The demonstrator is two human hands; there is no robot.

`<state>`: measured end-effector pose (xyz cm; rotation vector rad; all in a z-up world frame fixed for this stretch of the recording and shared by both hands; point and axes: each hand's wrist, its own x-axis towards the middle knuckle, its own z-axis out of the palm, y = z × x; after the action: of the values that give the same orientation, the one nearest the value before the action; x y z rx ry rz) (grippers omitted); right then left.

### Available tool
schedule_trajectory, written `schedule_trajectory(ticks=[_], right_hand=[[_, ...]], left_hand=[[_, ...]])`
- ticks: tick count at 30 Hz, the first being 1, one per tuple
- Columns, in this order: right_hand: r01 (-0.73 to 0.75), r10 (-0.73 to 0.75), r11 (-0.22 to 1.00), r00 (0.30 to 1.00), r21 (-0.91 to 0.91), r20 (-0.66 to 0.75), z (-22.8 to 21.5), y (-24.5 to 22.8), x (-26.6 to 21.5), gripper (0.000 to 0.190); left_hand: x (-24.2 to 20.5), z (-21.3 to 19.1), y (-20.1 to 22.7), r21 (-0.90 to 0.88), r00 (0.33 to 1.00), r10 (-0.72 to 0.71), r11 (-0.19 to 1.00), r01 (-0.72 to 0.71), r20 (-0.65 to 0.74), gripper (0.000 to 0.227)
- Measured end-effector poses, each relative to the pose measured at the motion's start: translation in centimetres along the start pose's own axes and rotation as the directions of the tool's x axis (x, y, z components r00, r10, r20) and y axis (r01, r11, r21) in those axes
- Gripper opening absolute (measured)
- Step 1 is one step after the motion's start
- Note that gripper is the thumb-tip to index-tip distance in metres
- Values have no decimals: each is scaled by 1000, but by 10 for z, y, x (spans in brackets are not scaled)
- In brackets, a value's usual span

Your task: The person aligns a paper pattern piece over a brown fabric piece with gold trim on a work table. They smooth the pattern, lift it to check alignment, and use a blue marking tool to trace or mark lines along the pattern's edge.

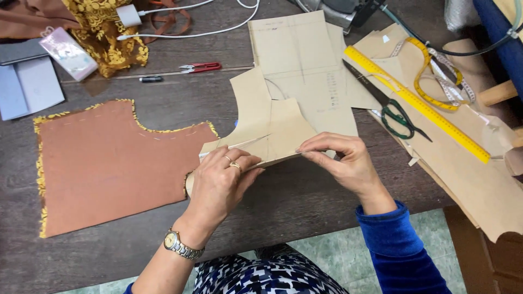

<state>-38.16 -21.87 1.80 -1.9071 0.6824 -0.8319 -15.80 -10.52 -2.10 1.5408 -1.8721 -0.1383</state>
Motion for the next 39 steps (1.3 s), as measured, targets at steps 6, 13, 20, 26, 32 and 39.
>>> schedule_trajectory(ticks=[6,13,20,26,32,39], right_hand=[[75,-55,940,996,-333,69,-18,4,-5,14],[265,-170,763,962,-589,213,-20,16,-10,4],[225,-105,846,959,-483,262,-17,25,-14,4],[173,-73,881,969,-441,235,-24,26,-15,4],[167,-83,898,973,-407,215,-29,29,-20,4],[183,-110,914,971,-362,211,-24,31,-23,6]], left_hand=[[5,18,12,42,999,-36,999,34,25,9],[8,38,22,102,1000,-23,995,22,12,9],[9,44,32,148,999,-15,989,8,43,10],[5,37,34,106,994,-87,991,80,68,16],[-13,17,33,71,982,-186,980,184,22,31],[-36,22,31,45,970,-240,969,241,-30,29]])
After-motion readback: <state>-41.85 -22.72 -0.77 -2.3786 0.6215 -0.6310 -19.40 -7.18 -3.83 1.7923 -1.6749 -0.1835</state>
